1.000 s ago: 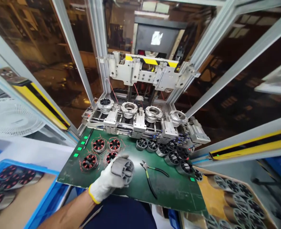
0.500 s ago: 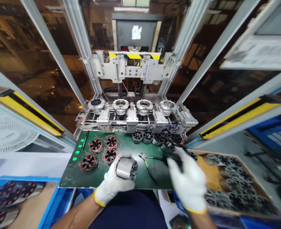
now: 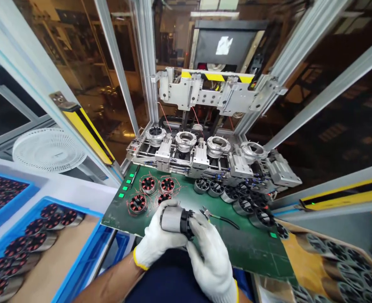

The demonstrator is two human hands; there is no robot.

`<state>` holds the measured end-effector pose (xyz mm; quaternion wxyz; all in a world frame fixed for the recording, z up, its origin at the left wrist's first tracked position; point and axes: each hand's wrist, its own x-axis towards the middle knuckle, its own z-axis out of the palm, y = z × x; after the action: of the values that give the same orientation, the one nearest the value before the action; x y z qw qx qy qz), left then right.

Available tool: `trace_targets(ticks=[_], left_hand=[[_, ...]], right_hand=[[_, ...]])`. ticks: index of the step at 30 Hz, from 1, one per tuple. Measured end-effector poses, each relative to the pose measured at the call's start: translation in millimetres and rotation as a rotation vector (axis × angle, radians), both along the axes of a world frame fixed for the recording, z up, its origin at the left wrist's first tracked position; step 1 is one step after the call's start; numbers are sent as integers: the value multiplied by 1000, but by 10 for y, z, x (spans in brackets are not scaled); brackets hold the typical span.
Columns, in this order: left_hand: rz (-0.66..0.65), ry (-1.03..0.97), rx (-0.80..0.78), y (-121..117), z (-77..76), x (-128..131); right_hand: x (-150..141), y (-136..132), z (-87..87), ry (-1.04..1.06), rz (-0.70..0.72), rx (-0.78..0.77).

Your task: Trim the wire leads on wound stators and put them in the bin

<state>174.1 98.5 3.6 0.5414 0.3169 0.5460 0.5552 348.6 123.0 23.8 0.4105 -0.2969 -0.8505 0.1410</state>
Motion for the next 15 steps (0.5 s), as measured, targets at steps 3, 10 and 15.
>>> trace_targets(ticks=[3,10,15], left_hand=[[-15,16,-26,-30,-12,-27],[-5,-108,-13,53,-130,-57],[-6,-145,3,48,-22,-72]], right_hand=[[2,14,-28,-4,41,9],[-7,96,-16,-61,65,-42],[-85,86,61,-66,28,-39]])
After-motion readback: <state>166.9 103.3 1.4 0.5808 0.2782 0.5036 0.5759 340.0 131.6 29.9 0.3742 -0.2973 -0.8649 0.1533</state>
